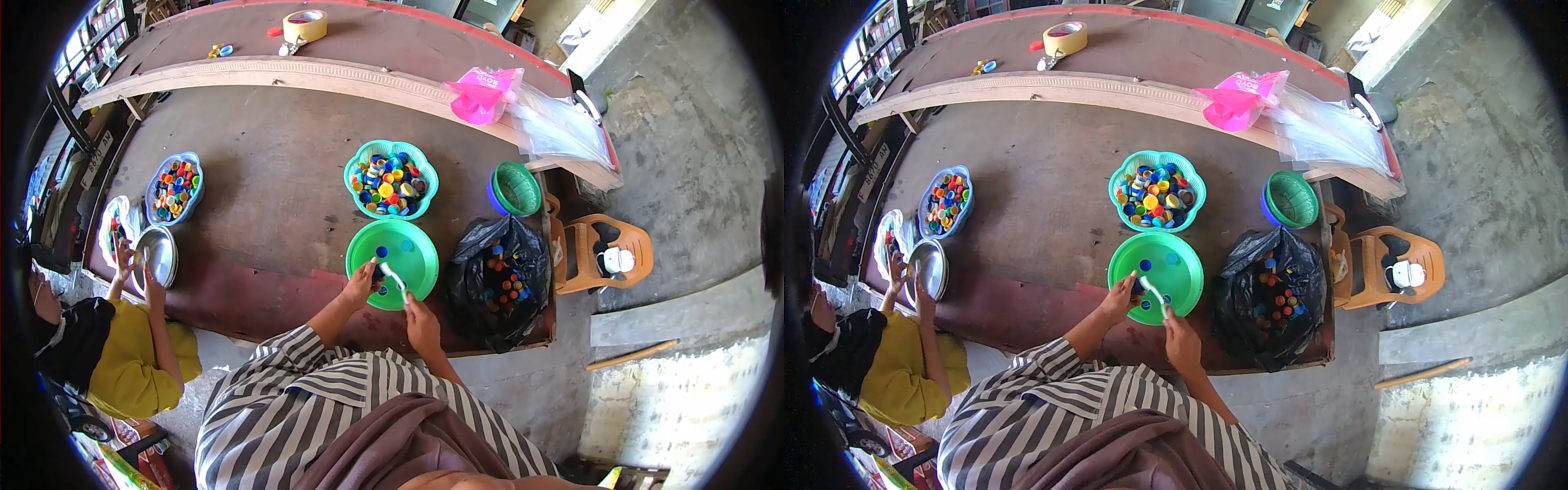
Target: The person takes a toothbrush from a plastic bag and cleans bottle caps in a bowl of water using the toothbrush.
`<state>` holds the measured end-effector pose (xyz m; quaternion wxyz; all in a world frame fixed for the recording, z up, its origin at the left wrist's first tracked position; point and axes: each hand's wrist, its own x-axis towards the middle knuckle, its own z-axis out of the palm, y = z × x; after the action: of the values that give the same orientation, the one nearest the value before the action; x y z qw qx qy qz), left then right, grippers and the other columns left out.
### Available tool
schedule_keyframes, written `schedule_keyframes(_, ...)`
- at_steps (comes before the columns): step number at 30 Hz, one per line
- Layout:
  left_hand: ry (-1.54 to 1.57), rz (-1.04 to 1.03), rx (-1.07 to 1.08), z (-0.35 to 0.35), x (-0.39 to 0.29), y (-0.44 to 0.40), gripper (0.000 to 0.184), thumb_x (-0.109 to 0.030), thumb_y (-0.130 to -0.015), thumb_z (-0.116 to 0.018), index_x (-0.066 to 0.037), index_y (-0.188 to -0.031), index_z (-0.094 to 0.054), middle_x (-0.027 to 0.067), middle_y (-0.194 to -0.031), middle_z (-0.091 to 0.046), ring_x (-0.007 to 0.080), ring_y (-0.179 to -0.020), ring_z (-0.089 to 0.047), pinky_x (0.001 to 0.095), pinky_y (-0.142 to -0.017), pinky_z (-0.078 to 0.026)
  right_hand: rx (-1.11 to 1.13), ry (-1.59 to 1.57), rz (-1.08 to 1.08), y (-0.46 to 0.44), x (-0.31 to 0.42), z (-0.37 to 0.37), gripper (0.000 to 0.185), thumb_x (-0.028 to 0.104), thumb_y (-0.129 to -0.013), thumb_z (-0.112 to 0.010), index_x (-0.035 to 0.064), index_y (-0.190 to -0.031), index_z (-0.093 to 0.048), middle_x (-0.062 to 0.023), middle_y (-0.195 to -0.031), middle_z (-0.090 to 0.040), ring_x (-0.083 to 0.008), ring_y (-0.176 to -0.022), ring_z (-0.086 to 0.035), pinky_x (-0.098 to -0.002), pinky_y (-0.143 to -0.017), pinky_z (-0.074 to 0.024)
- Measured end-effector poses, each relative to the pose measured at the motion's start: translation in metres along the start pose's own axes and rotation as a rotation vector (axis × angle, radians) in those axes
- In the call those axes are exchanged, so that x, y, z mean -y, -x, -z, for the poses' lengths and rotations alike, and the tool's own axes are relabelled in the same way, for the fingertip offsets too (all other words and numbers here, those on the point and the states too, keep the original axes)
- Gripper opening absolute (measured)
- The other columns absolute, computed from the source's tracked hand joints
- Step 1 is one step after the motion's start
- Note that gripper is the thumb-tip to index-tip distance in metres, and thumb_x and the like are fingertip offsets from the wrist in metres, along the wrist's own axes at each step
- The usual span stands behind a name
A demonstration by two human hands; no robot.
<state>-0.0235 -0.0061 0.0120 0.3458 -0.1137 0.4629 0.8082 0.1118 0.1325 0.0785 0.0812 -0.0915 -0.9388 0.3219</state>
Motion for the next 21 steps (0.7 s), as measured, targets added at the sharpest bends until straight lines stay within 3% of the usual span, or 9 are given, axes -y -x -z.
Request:
schedule_keyframes(1, -0.006, 0.0, 0.0, 0.001, -0.001, 0.001, 0.035, -0.042, -0.095, -0.046, -0.009, -0.096, -0.056, -0.0001, -0.077, -0.053, 0.0088, -0.065, -0.048, 0.0236, -0.059, -0.042, 0.043, -0.029, 0.095, 0.001, 0.006, 0.002, 0.032, 0.015, -0.09, -0.052, 0.0055, -0.12, -0.055, -0.0186, -0.103, -0.061, -0.0369, -0.088, -0.06, -0.0418, -0.072, -0.0482)
schedule_keyframes(4, -0.09, -0.03, -0.006, -0.008, -0.003, 0.003, 0.034, -0.044, -0.095, -0.045, -0.011, -0.097, -0.055, -0.0006, -0.076, -0.054, 0.0078, -0.065, -0.049, 0.0241, -0.059, -0.043, 0.026, 0.047, -0.002, -0.005, -0.002, -0.002, 0.032, 0.015, -0.09, -0.052, 0.006, -0.12, -0.055, -0.0185, -0.101, -0.062, -0.0365, -0.088, -0.06, -0.041, -0.071, -0.0487)
schedule_keyframes(7, -0.04, -0.029, -0.036, -0.01, -0.004, 0.005, 0.034, -0.044, -0.095, -0.046, -0.011, -0.098, -0.054, -0.0007, -0.077, -0.053, 0.0078, -0.066, -0.05, 0.0242, -0.061, -0.044, -0.018, -0.038, 0.015, -0.005, 0.005, -0.004, 0.03, 0.015, -0.09, -0.053, 0.0043, -0.118, -0.057, -0.0209, -0.099, -0.062, -0.0396, -0.087, -0.059, -0.0424, -0.072, -0.0475)
schedule_keyframes(11, -0.068, -0.033, 0.028, -0.001, -0.005, 0.003, 0.033, -0.043, -0.095, -0.046, -0.011, -0.1, -0.054, -0.0006, -0.08, -0.054, 0.0079, -0.071, -0.053, 0.0244, -0.064, -0.046, 0.001, -0.012, 0.066, -0.001, -0.009, -0.012, 0.032, 0.016, -0.09, -0.051, 0.0071, -0.121, -0.055, -0.0183, -0.101, -0.062, -0.037, -0.088, -0.06, -0.0423, -0.072, -0.0484)
schedule_keyframes(13, -0.052, -0.012, -0.009, -0.011, -0.017, 0.016, 0.028, -0.037, -0.094, -0.052, -0.009, -0.096, -0.056, -0.0004, -0.08, -0.053, 0.0082, -0.076, -0.053, 0.0263, -0.068, -0.047, -0.01, 0.063, -0.138, -0.007, -0.022, -0.005, 0.031, 0.016, -0.09, -0.051, 0.0067, -0.119, -0.057, -0.0186, -0.101, -0.062, -0.0371, -0.087, -0.06, -0.0423, -0.072, -0.0484)
schedule_keyframes(14, -0.049, -0.016, -0.011, -0.013, -0.015, 0.015, 0.028, -0.037, -0.094, -0.052, -0.009, -0.096, -0.056, -0.0004, -0.08, -0.053, 0.0082, -0.076, -0.053, 0.0263, -0.068, -0.047, -0.093, 0.027, -0.085, -0.01, -0.028, -0.005, 0.03, 0.016, -0.09, -0.052, 0.0061, -0.117, -0.058, -0.0184, -0.1, -0.062, -0.0363, -0.086, -0.061, -0.0414, -0.071, -0.0486)
schedule_keyframes(17, -0.132, -0.147, 0.022, -0.009, -0.007, 0.011, 0.021, -0.025, -0.091, -0.059, -0.006, -0.1, -0.057, 0.0015, -0.083, -0.055, 0.0095, -0.078, -0.055, 0.0272, -0.07, -0.049, -0.063, -0.063, 0.011, -0.012, -0.008, 0.01, 0.028, 0.014, -0.089, -0.053, 0.0062, -0.115, -0.059, -0.0183, -0.099, -0.063, -0.0359, -0.083, -0.061, -0.0411, -0.07, -0.048)
schedule_keyframes(19, -0.539, -0.303, 0.089, -0.004, -0.008, 0.008, 0.032, -0.013, -0.082, -0.068, -0.004, -0.109, -0.054, 0.0048, -0.089, -0.061, 0.0113, -0.077, -0.06, 0.0272, -0.071, -0.05, -0.027, 0.01, 0.0, -0.01, -0.006, 0.014, 0.028, 0.015, -0.089, -0.054, 0.0079, -0.115, -0.06, -0.0167, -0.099, -0.063, -0.0346, -0.083, -0.061, -0.0403, -0.07, -0.0483)
schedule_keyframes(21, -0.644, -0.385, 0.068, -0.007, -0.008, 0.011, 0.037, -0.011, -0.079, -0.07, -0.003, -0.111, -0.054, 0.007, -0.092, -0.062, 0.0133, -0.08, -0.062, 0.0273, -0.071, -0.05, 0.016, 0.084, -0.007, -0.011, -0.009, 0.016, 0.027, 0.015, -0.089, -0.054, 0.0097, -0.115, -0.061, -0.0152, -0.1, -0.063, -0.0333, -0.083, -0.062, -0.0394, -0.07, -0.0486)
